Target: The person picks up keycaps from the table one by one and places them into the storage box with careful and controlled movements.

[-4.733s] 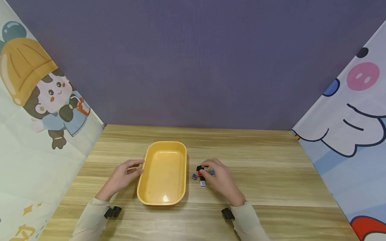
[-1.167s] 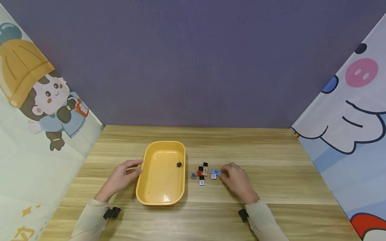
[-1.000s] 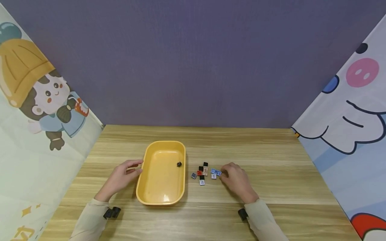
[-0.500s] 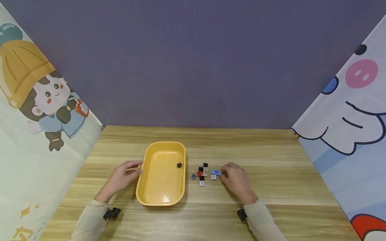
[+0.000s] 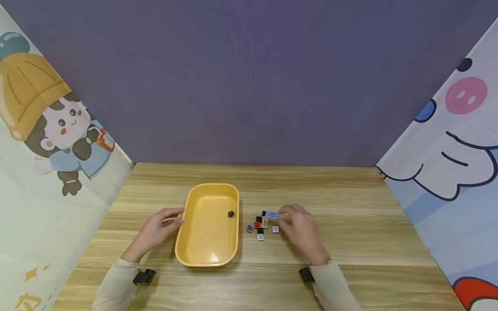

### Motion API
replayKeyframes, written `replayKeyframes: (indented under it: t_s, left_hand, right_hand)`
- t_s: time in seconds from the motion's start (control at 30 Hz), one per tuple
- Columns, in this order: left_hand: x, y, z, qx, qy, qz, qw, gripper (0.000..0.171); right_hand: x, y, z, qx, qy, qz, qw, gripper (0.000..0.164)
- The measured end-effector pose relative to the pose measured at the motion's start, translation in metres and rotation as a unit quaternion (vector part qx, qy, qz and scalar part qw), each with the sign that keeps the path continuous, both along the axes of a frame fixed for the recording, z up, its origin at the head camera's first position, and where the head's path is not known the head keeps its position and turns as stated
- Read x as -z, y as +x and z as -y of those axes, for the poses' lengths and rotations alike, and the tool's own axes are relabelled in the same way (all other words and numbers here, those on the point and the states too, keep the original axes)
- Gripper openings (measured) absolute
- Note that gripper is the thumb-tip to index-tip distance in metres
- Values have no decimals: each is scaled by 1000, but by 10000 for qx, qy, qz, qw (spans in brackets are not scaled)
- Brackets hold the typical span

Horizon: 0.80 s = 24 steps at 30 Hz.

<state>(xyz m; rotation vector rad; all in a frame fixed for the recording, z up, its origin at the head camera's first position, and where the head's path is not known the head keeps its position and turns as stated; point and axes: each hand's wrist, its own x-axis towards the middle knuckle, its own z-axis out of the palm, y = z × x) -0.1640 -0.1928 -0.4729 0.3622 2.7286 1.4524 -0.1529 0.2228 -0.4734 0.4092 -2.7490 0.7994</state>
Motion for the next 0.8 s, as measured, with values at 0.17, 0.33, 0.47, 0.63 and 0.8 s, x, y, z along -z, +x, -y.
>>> replayKeyframes:
  t_s: [0.17, 0.33, 0.47, 0.63, 0.8]
  left_hand:
    - [1, 1, 0, -25, 10, 0, 10000, 38]
    - [1, 2, 0, -53, -4, 12, 10000, 37]
    - [1, 2, 0, -62, 17, 26, 10000, 37]
    - [1, 1, 0, -15, 39, 3, 10000, 37]
    - [1, 1, -1, 31, -1, -19, 10000, 39]
  right_hand:
    - [-7, -1, 14, -165, -397, -67, 9991, 20]
    - [-13, -5, 32, -340, -695, -333, 9964, 21]
    - [-19, -9, 48, -543, -796, -488, 9941, 20]
    - [-24, -15, 68, -898, -959, -447, 9903, 18]
    - [-25, -20, 85, -1185, -1102, -353, 9862, 18]
